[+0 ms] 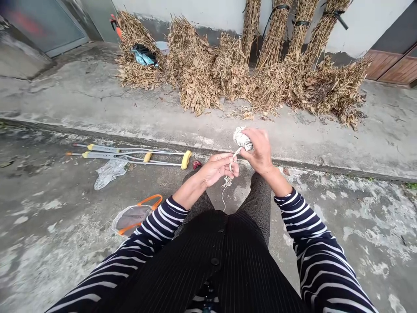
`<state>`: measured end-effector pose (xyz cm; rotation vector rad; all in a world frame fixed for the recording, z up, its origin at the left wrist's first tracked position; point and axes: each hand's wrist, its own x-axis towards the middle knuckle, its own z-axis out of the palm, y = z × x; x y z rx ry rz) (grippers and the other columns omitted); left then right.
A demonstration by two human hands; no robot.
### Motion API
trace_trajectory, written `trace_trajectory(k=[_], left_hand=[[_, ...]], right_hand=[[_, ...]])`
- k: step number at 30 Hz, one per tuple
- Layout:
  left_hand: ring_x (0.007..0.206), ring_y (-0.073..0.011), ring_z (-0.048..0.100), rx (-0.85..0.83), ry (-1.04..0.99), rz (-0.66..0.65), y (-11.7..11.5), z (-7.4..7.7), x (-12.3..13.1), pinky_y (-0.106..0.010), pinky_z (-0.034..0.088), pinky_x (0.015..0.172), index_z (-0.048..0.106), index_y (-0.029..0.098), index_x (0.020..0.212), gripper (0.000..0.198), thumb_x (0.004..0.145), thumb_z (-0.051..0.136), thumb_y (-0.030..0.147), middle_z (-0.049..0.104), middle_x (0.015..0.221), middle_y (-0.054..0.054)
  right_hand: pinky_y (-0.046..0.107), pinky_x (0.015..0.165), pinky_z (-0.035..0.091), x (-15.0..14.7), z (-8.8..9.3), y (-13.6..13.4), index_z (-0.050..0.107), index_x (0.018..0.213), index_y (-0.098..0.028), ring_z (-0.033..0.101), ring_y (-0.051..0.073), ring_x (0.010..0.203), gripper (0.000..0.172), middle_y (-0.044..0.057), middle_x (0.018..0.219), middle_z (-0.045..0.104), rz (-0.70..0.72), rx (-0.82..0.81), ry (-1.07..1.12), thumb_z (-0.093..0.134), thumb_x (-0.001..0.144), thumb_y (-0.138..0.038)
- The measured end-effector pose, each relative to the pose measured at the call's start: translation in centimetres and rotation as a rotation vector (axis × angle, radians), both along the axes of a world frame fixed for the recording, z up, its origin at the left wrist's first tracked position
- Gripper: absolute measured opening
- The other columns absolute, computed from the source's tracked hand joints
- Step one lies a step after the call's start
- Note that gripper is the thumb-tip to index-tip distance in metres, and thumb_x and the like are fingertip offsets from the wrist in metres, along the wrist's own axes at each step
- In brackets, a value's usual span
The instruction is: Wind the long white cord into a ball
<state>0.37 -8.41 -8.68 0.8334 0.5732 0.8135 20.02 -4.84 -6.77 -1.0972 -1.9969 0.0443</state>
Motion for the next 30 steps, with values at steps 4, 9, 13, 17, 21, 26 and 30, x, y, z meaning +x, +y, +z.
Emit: trace_trajectory(k=[4,9,13,17,21,26,30], left_hand=[[0.091,-0.0210,0.073,-0.040,0.017,0.045,0.4,-1.4,-0.5,-0.029,0.058,0.076,0.066,0.011,0.088,0.029,0.081,0.076,0.038,0.076,0.093,-0.013],[0.072,-0.0128,0.066,0.017,0.105,0.042,0.5,-1.9,-1.3,-0.025,0.056,0.067,0.068,0.010,0.083,0.033,0.082,0.074,0.042,0.073,0.086,-0.010],[0.078,-0.0166,0.069,0.062,0.212,0.019,0.6,-2.2,-2.3,-0.024,0.056,0.061,0.068,0.011,0.081,0.038,0.081,0.075,0.048,0.073,0.091,-0.013],[0.090,-0.0204,0.070,0.122,0.431,0.128,2.2,-4.1,-2.6,-0.028,0.060,0.067,0.070,0.012,0.076,0.026,0.081,0.073,0.037,0.074,0.107,-0.014],[0.107,-0.0248,0.067,0.319,0.527,0.382,3.7,-4.7,-0.8,-0.029,0.061,0.070,0.074,0.016,0.103,0.026,0.078,0.072,0.024,0.070,0.123,-0.011],[0.095,-0.0214,0.070,0.249,0.177,0.443,3.3,-2.4,2.7,-0.030,0.061,0.074,0.069,0.016,0.109,0.031,0.082,0.075,0.030,0.073,0.098,-0.009],[0.059,-0.0116,0.062,0.196,0.166,0.443,3.1,-1.0,2.9,-0.024,0.055,0.059,0.068,0.014,0.088,0.025,0.083,0.076,0.037,0.067,0.067,-0.002]], right_hand=[[0.055,0.112,0.042,-0.4,0.2,-0.2,0.062,0.130,-0.026,0.054,0.033,0.128,0.044,0.009,0.138,0.062,0.002,-0.069,-0.079,0.064,0.087,-0.032],[0.054,0.110,0.043,-0.6,0.5,0.8,0.061,0.132,-0.026,0.055,0.032,0.126,0.045,0.008,0.138,0.063,-0.028,0.000,-0.121,0.060,0.088,-0.028],[0.057,0.106,0.045,0.1,0.7,2.0,0.059,0.130,-0.024,0.058,0.033,0.122,0.045,0.008,0.132,0.065,-0.091,0.075,-0.091,0.059,0.085,-0.027],[0.054,0.101,0.048,0.2,0.9,2.2,0.058,0.129,-0.025,0.059,0.032,0.120,0.043,0.008,0.129,0.067,-0.035,0.113,-0.151,0.059,0.087,-0.029],[0.054,0.098,0.050,-0.6,1.3,2.3,0.059,0.130,-0.024,0.058,0.032,0.118,0.044,0.009,0.131,0.066,-0.067,0.131,-0.181,0.058,0.086,-0.028],[0.054,0.096,0.050,-1.6,1.8,2.9,0.062,0.127,-0.023,0.057,0.032,0.112,0.045,0.010,0.127,0.067,-0.064,0.141,-0.172,0.059,0.083,-0.024],[0.054,0.097,0.051,-1.4,1.5,3.0,0.062,0.129,-0.022,0.055,0.031,0.114,0.044,0.009,0.129,0.065,-0.051,0.161,-0.184,0.058,0.085,-0.021]])
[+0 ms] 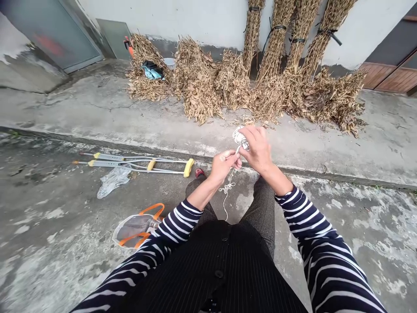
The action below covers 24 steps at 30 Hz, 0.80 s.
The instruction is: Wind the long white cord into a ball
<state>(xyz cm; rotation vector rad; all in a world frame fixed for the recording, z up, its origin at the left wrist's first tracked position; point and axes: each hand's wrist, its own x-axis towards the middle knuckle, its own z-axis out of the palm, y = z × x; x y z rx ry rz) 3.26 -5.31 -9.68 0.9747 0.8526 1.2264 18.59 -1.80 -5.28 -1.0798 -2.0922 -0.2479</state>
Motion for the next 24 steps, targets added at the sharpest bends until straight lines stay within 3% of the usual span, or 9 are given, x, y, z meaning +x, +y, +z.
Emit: trace_trajectory(k=[2,5,10,16,20,24], left_hand=[[0.058,-0.0116,0.062,-0.032,0.003,-0.059,0.1,0.1,-0.8,-0.022,0.052,0.054,0.068,0.013,0.084,0.029,0.082,0.076,0.041,0.068,0.067,-0.003],[0.073,-0.0153,0.069,-0.093,0.012,-0.138,-0.1,-0.2,-2.3,-0.023,0.055,0.057,0.071,0.012,0.085,0.033,0.083,0.074,0.044,0.074,0.084,-0.010],[0.074,-0.0140,0.069,-0.144,0.160,-0.175,-0.8,-2.2,-4.7,-0.024,0.058,0.063,0.073,0.011,0.079,0.022,0.085,0.068,0.031,0.075,0.085,-0.010],[0.061,-0.0107,0.064,-0.090,0.446,-0.030,0.9,-5.4,-8.3,-0.022,0.055,0.058,0.072,0.013,0.075,0.016,0.085,0.060,0.017,0.071,0.072,-0.004],[0.059,-0.0109,0.064,-0.111,0.492,0.057,3.8,-6.2,-9.0,-0.021,0.054,0.054,0.068,0.013,0.069,0.018,0.085,0.061,0.013,0.070,0.071,-0.004],[0.063,-0.0109,0.066,-0.168,0.416,0.070,5.6,-7.3,-8.8,-0.025,0.059,0.064,0.068,0.011,0.073,0.019,0.090,0.059,0.010,0.071,0.072,-0.005]], right_hand=[[0.053,0.098,0.051,0.4,-0.3,0.1,0.061,0.129,-0.022,0.055,0.031,0.113,0.043,0.009,0.130,0.065,-0.002,0.014,-0.004,0.059,0.086,-0.023],[0.055,0.098,0.051,0.9,-0.5,0.1,0.060,0.131,-0.023,0.055,0.032,0.114,0.043,0.009,0.132,0.065,-0.016,0.009,-0.024,0.060,0.089,-0.030],[0.056,0.098,0.052,1.4,-0.4,0.3,0.060,0.133,-0.023,0.055,0.034,0.118,0.042,0.011,0.134,0.063,-0.035,-0.003,-0.053,0.058,0.093,-0.036],[0.058,0.100,0.051,2.4,0.3,0.5,0.061,0.133,-0.023,0.055,0.034,0.120,0.042,0.010,0.133,0.065,-0.086,0.003,-0.050,0.058,0.093,-0.037],[0.057,0.094,0.051,3.2,3.0,0.6,0.064,0.127,-0.022,0.057,0.034,0.117,0.037,0.010,0.130,0.068,-0.184,0.098,-0.112,0.058,0.094,-0.036],[0.057,0.093,0.047,6.0,8.0,1.2,0.066,0.118,-0.019,0.061,0.031,0.105,0.031,0.013,0.118,0.073,-0.314,0.322,-0.077,0.060,0.092,-0.035]])
